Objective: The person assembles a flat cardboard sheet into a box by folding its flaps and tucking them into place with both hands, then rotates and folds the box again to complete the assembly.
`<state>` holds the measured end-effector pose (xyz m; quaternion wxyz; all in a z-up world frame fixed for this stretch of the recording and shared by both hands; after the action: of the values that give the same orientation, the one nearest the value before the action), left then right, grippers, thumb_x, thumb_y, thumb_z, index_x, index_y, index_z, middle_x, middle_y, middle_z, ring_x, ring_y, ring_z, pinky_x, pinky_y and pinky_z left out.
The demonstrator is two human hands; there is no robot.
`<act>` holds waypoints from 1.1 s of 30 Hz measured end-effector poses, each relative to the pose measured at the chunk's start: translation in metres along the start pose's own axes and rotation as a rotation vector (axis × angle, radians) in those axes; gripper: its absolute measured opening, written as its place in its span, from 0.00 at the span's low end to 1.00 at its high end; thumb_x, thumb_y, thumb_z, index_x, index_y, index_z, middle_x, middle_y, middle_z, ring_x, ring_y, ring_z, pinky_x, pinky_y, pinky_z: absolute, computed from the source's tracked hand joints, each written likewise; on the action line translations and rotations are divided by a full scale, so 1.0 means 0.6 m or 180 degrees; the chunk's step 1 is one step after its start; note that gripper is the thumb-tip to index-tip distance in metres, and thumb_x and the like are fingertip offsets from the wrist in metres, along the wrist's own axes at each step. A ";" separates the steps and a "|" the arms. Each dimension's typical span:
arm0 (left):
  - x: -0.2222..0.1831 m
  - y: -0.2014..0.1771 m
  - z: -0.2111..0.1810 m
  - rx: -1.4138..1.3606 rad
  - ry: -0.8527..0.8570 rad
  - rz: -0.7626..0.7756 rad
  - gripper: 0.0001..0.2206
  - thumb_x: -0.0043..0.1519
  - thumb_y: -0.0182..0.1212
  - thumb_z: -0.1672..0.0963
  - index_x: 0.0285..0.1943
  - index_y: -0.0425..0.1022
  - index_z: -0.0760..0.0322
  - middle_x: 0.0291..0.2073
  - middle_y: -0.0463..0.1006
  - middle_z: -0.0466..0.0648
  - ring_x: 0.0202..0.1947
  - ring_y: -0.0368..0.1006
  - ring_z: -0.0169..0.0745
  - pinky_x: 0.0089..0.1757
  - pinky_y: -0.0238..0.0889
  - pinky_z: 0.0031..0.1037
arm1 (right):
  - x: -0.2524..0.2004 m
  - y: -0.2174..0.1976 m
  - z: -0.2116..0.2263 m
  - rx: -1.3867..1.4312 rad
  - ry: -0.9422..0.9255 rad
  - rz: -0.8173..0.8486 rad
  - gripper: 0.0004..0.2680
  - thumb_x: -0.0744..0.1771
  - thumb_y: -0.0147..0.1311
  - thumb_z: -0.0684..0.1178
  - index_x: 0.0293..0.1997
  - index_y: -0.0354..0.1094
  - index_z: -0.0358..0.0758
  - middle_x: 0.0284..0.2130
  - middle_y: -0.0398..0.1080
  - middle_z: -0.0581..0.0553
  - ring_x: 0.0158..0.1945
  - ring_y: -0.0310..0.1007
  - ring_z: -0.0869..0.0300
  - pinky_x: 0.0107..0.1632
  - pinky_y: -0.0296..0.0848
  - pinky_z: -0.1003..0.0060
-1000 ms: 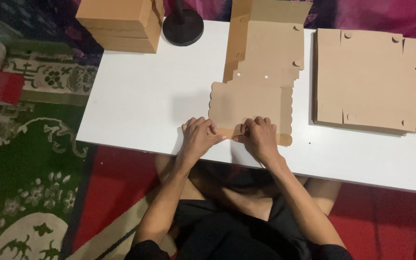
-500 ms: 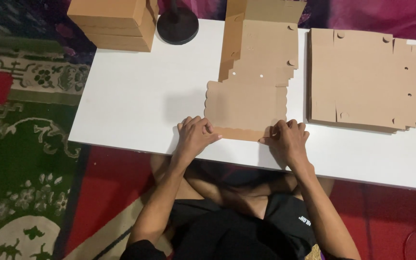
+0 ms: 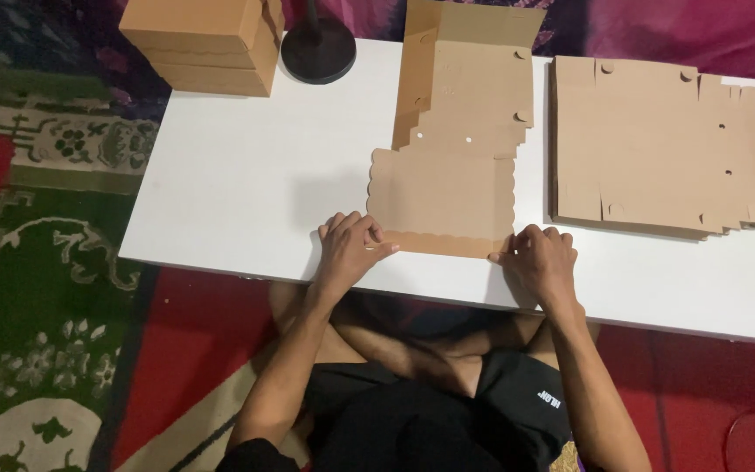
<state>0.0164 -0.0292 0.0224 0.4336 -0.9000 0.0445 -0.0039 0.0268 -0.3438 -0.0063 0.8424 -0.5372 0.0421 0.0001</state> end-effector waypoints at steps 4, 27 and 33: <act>0.008 0.011 0.022 0.0059 0.0023 0.0079 0.09 0.56 0.70 0.51 0.35 0.76 0.53 0.28 0.66 0.38 0.43 0.66 0.41 0.53 0.52 0.42 | -0.022 -0.032 0.049 -0.0185 -0.0162 -0.0165 0.11 0.59 0.71 0.50 0.39 0.76 0.40 0.37 0.69 0.37 0.49 0.68 0.43 0.47 0.66 0.52; 0.022 0.021 0.059 -0.0230 0.0125 0.0203 0.03 0.53 0.65 0.53 0.34 0.77 0.47 0.27 0.67 0.35 0.42 0.65 0.39 0.49 0.54 0.40 | 0.005 0.082 0.267 0.0440 -0.1288 0.0202 0.05 0.60 0.68 0.43 0.30 0.73 0.44 0.24 0.68 0.49 0.37 0.72 0.52 0.43 0.72 0.59; 0.023 0.029 0.066 -0.0287 0.0126 0.0172 0.03 0.53 0.65 0.53 0.33 0.77 0.48 0.26 0.67 0.35 0.42 0.65 0.39 0.49 0.53 0.40 | 0.010 0.076 0.252 0.0263 -0.1267 0.0254 0.07 0.60 0.69 0.47 0.30 0.73 0.44 0.25 0.67 0.48 0.38 0.72 0.50 0.43 0.70 0.57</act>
<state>0.0303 -0.0100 -0.0162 0.3916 -0.9168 0.0775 -0.0080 0.0415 -0.1875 0.0153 0.8547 -0.4895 -0.1040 0.1379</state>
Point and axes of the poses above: each hand's wrist, its own x-axis towards the middle knuckle, its own y-axis out of the palm, z = x × y, the point moved 3 cm from there along x, towards the middle knuckle
